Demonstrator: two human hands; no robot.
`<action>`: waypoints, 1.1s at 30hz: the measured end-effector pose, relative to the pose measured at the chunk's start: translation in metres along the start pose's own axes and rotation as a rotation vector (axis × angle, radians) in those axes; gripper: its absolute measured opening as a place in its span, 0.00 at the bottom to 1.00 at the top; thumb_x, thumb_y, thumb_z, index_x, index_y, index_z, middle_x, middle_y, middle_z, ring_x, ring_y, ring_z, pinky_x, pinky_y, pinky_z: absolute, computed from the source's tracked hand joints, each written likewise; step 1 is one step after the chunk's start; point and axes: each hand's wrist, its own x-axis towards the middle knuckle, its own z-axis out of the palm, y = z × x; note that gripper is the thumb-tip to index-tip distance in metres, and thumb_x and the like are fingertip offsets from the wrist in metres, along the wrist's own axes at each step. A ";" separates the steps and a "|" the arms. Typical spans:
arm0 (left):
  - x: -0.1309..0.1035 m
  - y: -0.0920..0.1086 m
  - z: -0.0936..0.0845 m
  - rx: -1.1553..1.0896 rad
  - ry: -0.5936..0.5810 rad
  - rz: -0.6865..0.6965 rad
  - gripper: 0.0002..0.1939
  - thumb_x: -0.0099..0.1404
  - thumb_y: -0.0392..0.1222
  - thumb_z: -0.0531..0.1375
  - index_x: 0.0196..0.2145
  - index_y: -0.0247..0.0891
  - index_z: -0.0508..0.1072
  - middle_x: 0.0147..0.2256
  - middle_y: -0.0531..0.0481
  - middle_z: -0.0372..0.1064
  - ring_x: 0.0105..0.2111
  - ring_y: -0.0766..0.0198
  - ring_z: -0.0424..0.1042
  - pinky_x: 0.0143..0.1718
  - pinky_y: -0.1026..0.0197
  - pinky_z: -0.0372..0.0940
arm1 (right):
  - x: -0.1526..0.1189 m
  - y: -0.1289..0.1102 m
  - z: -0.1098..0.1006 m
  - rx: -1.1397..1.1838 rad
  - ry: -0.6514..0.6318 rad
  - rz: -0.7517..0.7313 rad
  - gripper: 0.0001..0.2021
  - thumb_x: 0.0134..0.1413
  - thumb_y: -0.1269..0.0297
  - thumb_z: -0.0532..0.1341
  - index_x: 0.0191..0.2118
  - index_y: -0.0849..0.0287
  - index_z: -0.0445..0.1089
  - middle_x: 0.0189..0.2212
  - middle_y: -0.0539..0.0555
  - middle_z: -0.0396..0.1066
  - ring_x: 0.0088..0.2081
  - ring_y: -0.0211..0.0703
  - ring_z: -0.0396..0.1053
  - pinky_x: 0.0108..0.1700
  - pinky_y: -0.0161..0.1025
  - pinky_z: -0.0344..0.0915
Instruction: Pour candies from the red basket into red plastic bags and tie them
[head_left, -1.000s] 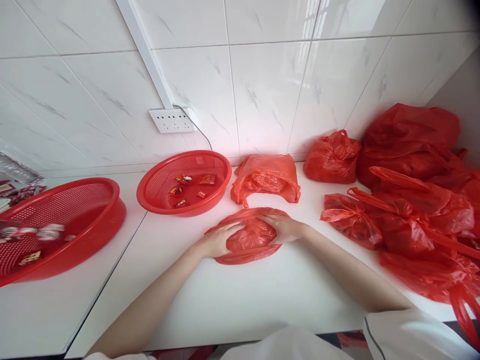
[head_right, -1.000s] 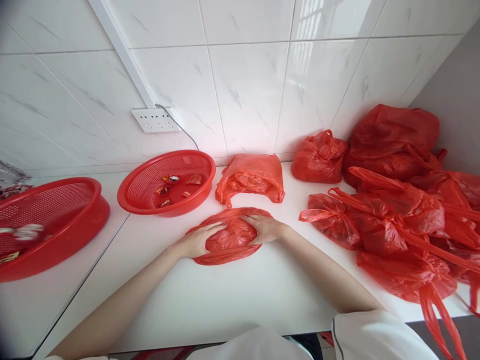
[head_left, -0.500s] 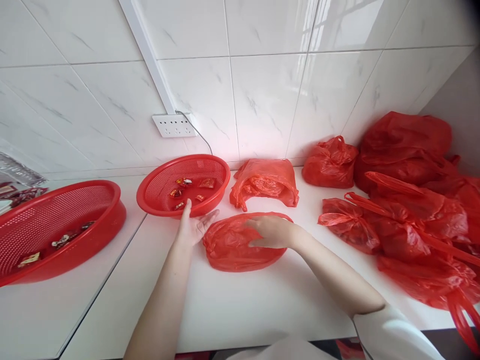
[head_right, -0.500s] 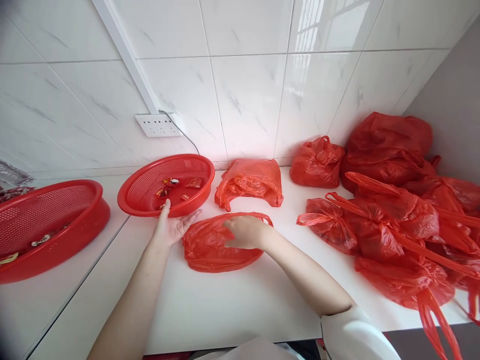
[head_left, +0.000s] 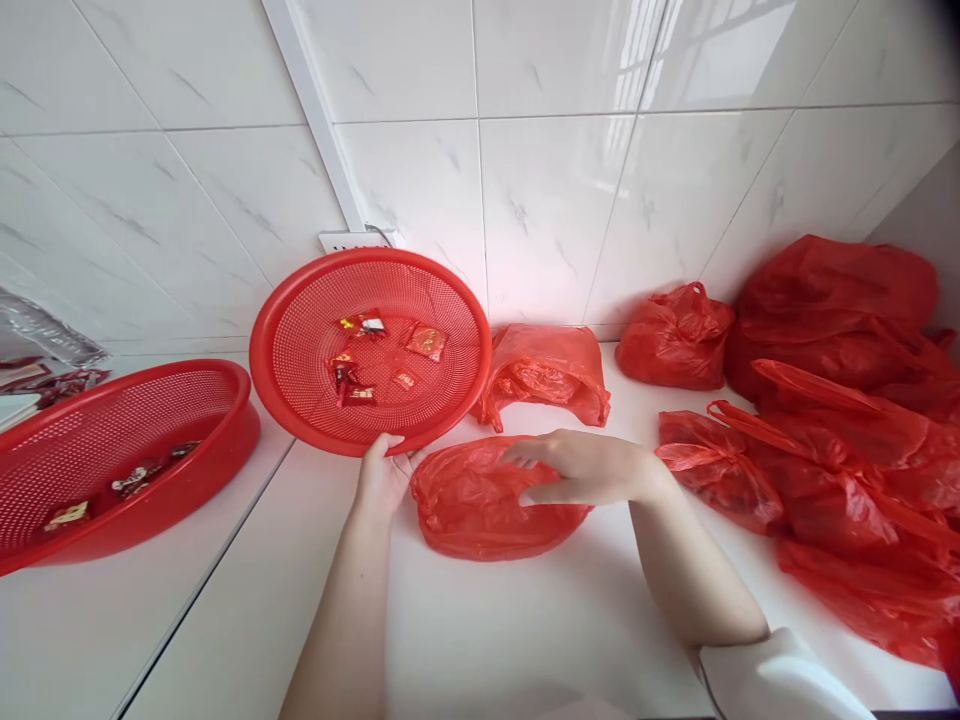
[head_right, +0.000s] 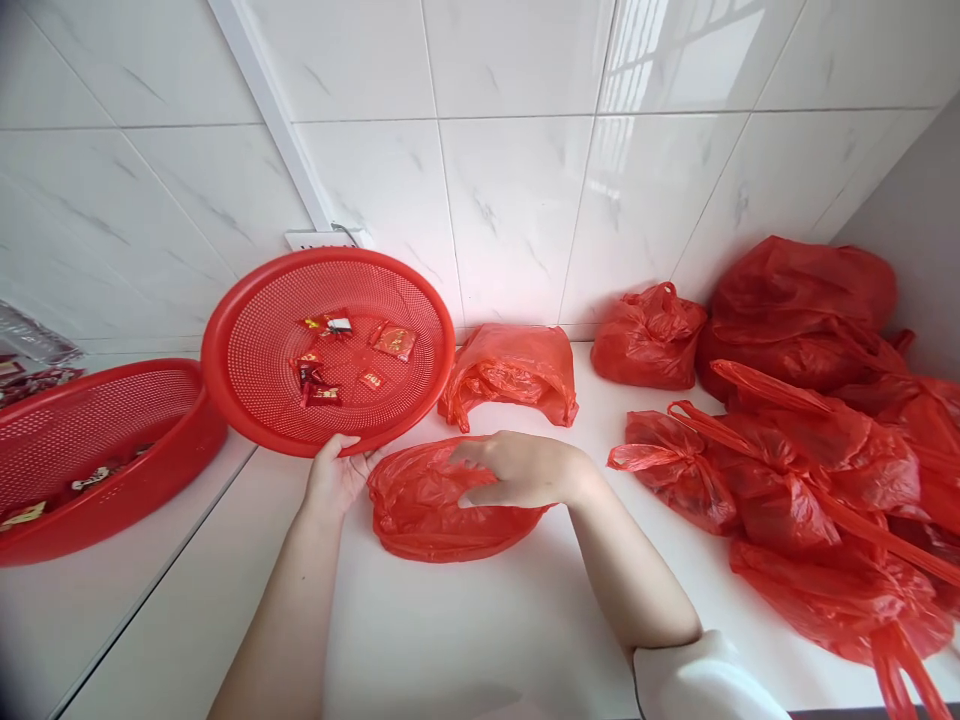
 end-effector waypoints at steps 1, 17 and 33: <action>-0.003 -0.002 0.001 0.015 -0.038 0.013 0.08 0.52 0.28 0.57 0.31 0.34 0.72 0.33 0.48 0.77 0.32 0.60 0.77 0.37 0.56 0.76 | -0.001 0.003 -0.002 -0.002 0.029 0.019 0.26 0.57 0.52 0.60 0.60 0.52 0.65 0.54 0.55 0.71 0.50 0.50 0.70 0.49 0.41 0.65; -0.036 -0.047 0.028 0.226 -0.247 -0.122 0.12 0.48 0.35 0.64 0.34 0.35 0.74 0.34 0.48 0.77 0.45 0.47 0.75 0.45 0.45 0.72 | 0.061 0.041 0.014 -0.315 0.717 0.145 0.22 0.60 0.66 0.59 0.59 0.64 0.61 0.61 0.65 0.60 0.62 0.55 0.57 0.61 0.51 0.56; -0.031 -0.051 0.026 0.279 -0.238 -0.115 0.10 0.49 0.37 0.64 0.33 0.34 0.75 0.36 0.45 0.77 0.46 0.45 0.74 0.43 0.47 0.73 | 0.063 0.068 0.000 0.197 0.790 0.273 0.15 0.58 0.53 0.58 0.29 0.61 0.71 0.24 0.51 0.68 0.28 0.39 0.65 0.32 0.36 0.59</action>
